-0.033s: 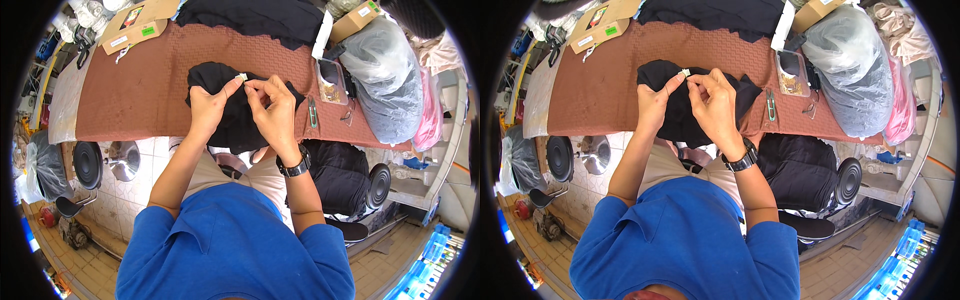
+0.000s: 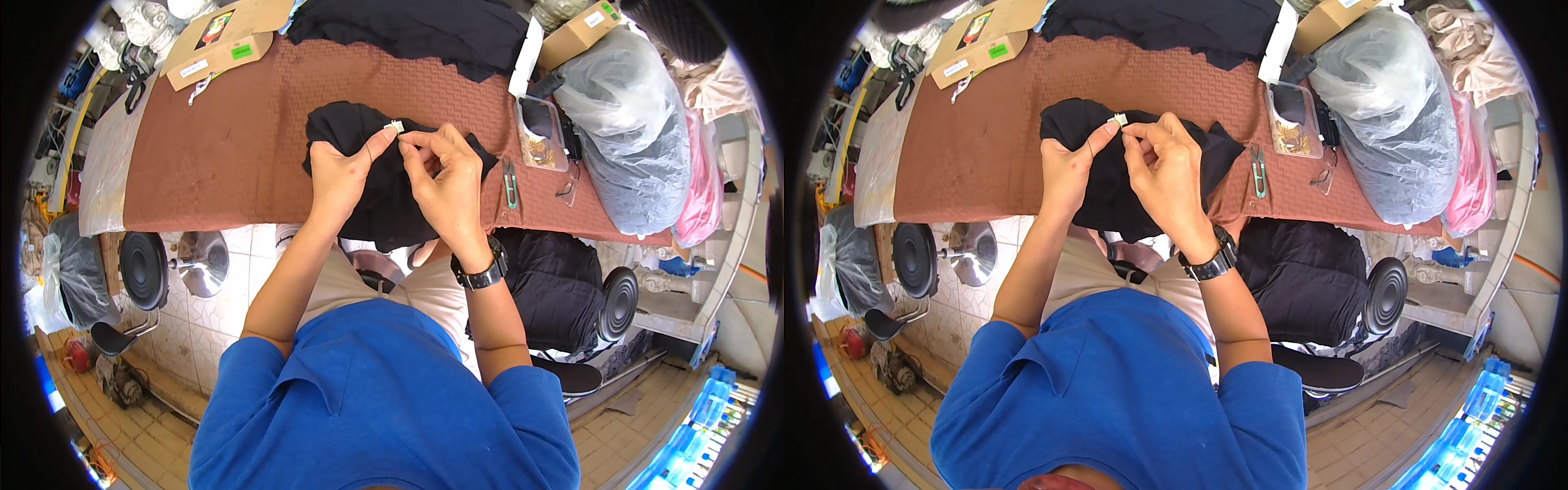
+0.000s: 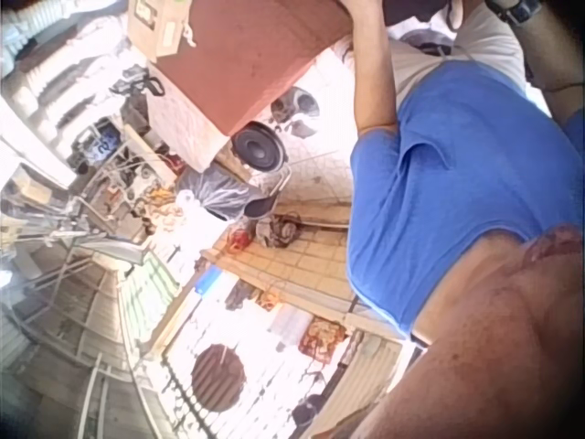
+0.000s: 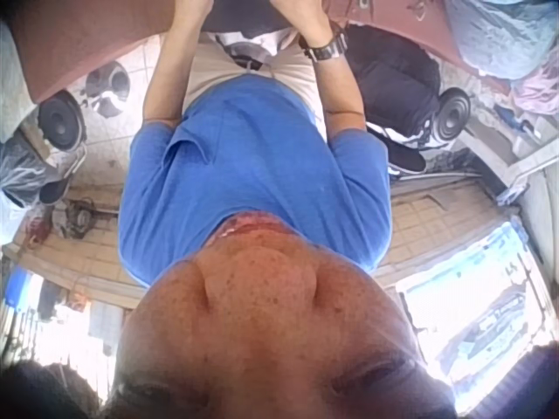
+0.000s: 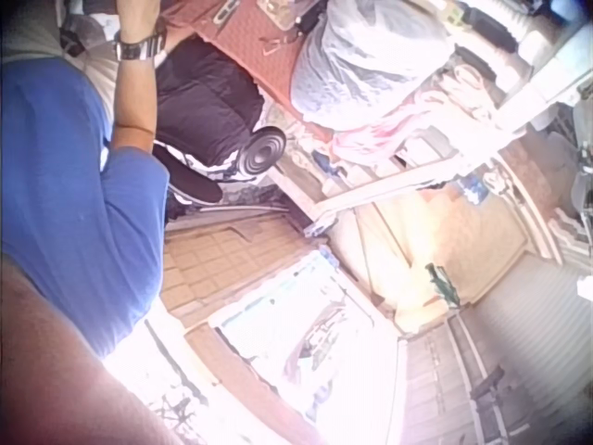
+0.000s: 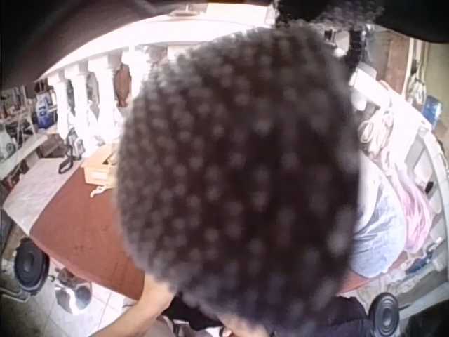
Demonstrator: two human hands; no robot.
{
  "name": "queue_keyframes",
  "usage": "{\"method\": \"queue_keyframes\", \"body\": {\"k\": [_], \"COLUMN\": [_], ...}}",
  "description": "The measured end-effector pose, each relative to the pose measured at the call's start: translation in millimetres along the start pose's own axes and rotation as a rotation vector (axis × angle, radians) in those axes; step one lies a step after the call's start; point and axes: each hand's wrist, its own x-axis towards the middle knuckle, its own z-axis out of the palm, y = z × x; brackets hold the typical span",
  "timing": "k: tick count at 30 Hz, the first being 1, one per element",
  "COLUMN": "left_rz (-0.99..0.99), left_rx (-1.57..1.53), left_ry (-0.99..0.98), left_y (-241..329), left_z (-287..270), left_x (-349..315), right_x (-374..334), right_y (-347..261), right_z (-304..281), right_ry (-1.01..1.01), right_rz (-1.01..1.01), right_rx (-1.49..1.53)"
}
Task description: The person places a paper template on a black garment, marks the position, and sews a small white label onto the fabric using a needle and thread before cutting the excess thread with shears.
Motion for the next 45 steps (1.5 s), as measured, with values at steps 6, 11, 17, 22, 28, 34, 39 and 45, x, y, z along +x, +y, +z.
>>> {"method": "queue_keyframes", "body": {"k": [6, 11, 17, 22, 28, 34, 39, 45], "left_rz": [0.136, 0.179, 0.223, 0.213, 0.251, 0.402, 0.397, 0.340], "left_rx": [0.023, 0.015, 0.051, 0.090, 0.227, 0.567, 0.768, 0.839], "left_ry": [0.013, 0.033, 0.059, -0.055, -0.444, -0.529, -0.237, 0.121], "left_y": [4, 8, 10, 2, 20, 34, 13, -11], "left_z": [5, 7, 8, -11, -24, -29, -48, -59], "left_x": [-1, -4, -7, 5, 26, 52, 68, 55], "right_x": [3, 6, 7, 11, 58, 75, 80, 56], "right_y": [-5, -7, -7, 6, 18, 57, 68, 69], "right_z": [1, 4, 8, -5, -32, -15, -9, -3], "right_ry": [-0.028, 0.011, 0.037, -0.115, -0.271, -0.521, -0.282, -0.161], "right_rz": [0.057, 0.042, 0.142, 0.098, 0.165, 0.240, 0.303, 0.147], "right_rx": [-0.036, -0.027, 0.037, 0.019, 0.460, 0.455, 0.515, 0.453]}}
